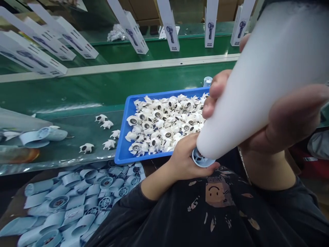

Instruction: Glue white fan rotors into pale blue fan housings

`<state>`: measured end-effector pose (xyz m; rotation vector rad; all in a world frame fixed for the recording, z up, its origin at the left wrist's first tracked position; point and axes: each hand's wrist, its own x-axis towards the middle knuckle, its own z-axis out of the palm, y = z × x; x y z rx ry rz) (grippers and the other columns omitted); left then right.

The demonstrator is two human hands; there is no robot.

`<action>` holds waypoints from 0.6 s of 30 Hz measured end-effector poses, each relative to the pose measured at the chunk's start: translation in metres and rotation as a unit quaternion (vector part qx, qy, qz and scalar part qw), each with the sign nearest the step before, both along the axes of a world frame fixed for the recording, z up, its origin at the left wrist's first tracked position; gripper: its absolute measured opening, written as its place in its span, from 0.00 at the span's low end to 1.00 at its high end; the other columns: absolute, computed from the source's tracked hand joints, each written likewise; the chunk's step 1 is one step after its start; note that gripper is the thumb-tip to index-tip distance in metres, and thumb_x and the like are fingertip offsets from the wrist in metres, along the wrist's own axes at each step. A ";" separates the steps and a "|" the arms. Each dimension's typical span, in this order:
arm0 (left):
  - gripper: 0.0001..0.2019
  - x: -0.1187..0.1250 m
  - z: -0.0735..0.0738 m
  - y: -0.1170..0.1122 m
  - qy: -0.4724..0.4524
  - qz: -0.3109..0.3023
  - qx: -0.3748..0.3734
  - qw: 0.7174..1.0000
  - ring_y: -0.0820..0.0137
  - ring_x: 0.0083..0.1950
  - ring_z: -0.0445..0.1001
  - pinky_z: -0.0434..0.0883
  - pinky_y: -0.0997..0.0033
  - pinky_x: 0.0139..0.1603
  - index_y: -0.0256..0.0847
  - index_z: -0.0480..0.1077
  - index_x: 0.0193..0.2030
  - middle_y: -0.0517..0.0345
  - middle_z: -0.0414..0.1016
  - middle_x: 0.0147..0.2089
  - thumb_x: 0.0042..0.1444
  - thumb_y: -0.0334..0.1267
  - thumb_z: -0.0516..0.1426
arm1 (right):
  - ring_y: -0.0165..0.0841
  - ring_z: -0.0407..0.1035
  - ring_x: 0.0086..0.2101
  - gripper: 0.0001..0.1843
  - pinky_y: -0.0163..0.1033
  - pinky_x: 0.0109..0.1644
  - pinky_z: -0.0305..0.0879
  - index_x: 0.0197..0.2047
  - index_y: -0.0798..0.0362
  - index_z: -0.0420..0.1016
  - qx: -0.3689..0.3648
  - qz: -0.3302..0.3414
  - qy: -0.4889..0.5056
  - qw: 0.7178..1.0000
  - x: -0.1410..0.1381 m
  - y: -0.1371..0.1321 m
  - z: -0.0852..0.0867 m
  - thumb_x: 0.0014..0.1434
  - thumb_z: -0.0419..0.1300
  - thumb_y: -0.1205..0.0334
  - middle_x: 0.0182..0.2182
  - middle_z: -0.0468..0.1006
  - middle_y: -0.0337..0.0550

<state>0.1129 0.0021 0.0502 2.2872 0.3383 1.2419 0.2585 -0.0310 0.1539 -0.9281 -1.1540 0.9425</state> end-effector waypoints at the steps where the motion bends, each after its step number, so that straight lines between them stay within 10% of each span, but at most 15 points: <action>1: 0.14 0.001 0.000 0.000 -0.001 0.002 -0.001 1.000 0.73 0.28 0.68 0.70 0.72 0.26 0.42 0.64 0.36 0.64 0.68 0.29 0.53 0.47 0.61 | 0.36 0.76 0.40 0.25 0.42 0.49 0.76 0.28 0.51 0.73 0.047 -0.002 0.022 0.999 0.000 0.000 -0.002 0.47 0.66 0.36 0.31 0.77 0.38; 11: 0.13 -0.002 -0.004 -0.007 0.048 -0.001 -0.070 0.996 0.69 0.30 0.70 0.72 0.66 0.29 0.44 0.65 0.35 0.63 0.69 0.29 0.50 0.47 0.62 | 0.36 0.74 0.35 0.27 0.44 0.38 0.77 0.33 0.50 0.74 -0.006 -0.004 -0.097 0.995 0.008 -0.001 -0.001 0.52 0.60 0.32 0.37 0.74 0.44; 18: 0.34 -0.029 -0.019 0.014 0.196 -0.010 -0.196 0.961 0.60 0.43 0.78 0.76 0.61 0.42 0.45 0.63 0.61 0.51 0.78 0.48 0.48 0.50 0.66 | 0.33 0.74 0.32 0.25 0.40 0.37 0.75 0.39 0.44 0.72 0.012 -0.096 0.017 0.995 0.031 -0.009 -0.029 0.48 0.66 0.35 0.37 0.75 0.38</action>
